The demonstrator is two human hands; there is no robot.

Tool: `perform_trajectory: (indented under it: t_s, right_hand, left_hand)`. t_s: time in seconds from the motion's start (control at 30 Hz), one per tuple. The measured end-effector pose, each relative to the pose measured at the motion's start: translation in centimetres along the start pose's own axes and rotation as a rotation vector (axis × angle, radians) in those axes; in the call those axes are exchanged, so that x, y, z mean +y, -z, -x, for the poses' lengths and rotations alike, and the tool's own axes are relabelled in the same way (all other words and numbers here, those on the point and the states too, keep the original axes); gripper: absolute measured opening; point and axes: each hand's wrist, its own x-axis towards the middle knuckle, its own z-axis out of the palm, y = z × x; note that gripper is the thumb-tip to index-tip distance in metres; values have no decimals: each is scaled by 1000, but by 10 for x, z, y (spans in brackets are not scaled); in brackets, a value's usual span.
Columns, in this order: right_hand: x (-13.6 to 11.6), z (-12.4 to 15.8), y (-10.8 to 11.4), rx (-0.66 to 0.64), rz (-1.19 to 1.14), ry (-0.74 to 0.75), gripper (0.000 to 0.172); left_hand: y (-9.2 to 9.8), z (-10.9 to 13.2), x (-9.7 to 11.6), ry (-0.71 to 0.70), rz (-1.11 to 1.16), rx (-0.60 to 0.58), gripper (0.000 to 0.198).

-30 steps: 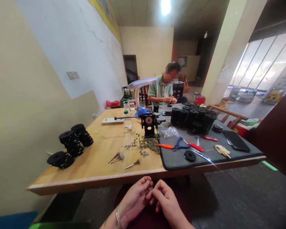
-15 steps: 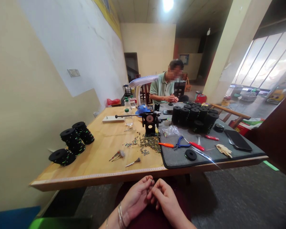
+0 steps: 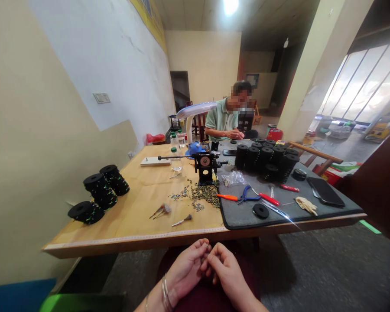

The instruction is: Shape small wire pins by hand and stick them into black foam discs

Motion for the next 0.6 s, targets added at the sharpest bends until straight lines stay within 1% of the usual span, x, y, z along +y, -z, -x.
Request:
perform_trajectory:
  t_s: [0.2, 0.37, 0.5, 0.6]
  right_hand:
    - [-2, 1, 0, -6, -26, -5, 44]
    - [-2, -1, 0, -4, -20, -4, 49]
    - [-1, -2, 2, 7, -19, -7, 51]
    - [2, -5, 4, 10, -36, -3, 51]
  left_hand:
    - [1, -2, 0, -11, -9, -26, 24]
    - [4, -2, -1, -29, -49, -74, 28]
    - [3, 0, -2, -69, -89, -111, 30]
    - [2, -1, -2, -108, -136, -151, 26]
